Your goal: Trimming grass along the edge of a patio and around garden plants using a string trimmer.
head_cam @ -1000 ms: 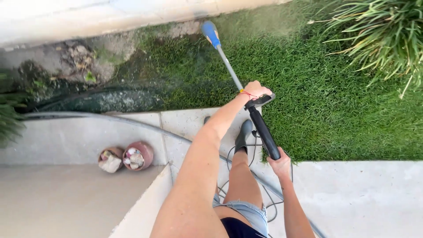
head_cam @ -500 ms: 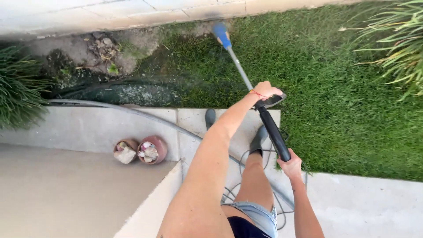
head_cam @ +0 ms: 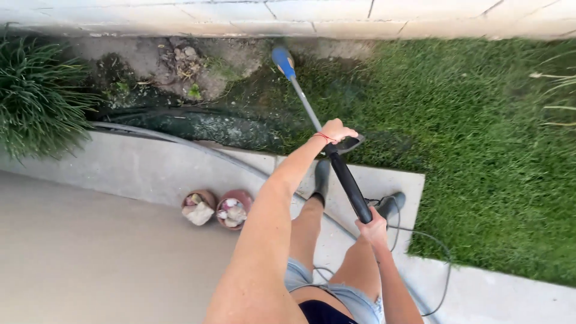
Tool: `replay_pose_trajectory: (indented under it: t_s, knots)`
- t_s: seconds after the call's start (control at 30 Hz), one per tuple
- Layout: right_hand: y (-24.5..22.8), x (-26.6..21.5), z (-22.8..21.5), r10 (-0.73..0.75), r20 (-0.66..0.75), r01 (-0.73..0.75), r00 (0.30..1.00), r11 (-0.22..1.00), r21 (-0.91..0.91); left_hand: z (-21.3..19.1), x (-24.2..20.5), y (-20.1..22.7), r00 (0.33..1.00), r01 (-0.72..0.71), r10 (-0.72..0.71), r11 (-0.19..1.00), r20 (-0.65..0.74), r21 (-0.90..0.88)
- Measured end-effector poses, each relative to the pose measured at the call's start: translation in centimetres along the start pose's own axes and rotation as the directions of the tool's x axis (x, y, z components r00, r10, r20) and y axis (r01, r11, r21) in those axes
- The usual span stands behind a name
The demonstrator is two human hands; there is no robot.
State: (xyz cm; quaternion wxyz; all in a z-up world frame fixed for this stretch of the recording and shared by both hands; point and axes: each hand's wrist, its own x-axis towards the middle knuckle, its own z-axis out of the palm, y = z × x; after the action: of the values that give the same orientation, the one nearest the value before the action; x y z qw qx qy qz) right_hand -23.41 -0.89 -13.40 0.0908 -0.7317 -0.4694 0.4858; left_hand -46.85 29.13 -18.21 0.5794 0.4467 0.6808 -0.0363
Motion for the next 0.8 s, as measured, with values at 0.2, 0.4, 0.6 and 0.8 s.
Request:
replay_pose_trajectory:
  t_s: [0.2, 0.4, 0.6, 0.8]
  knots:
    - [-7.8, -0.5, 1.5, -0.014, 0.046, 0.015, 0.999, 1.000, -0.017, -5.2, -0.9, -4.0, 1.000, 0.027, -0.027, 0.999, 0.000, -0.045]
    - [-9.1, 2.4, 2.5, -0.160, 0.063, 0.166, 0.985, 0.980, -0.106, -7.6, 1.7, -9.2, 0.996, 0.057, -0.064, 0.992, -0.065, -0.112]
    - [-9.1, 6.0, 3.5, -0.263, 0.138, 0.288, 0.955, 0.932, -0.222, -9.7, 2.4, -11.9, 0.990, 0.086, -0.105, 0.978, -0.093, -0.191]
    - [-12.5, 6.8, 6.2, -0.244, 0.203, 0.280, 0.948, 0.944, -0.176, -16.2, -2.6, -11.8, 0.979, 0.106, -0.147, 0.957, -0.138, -0.269]
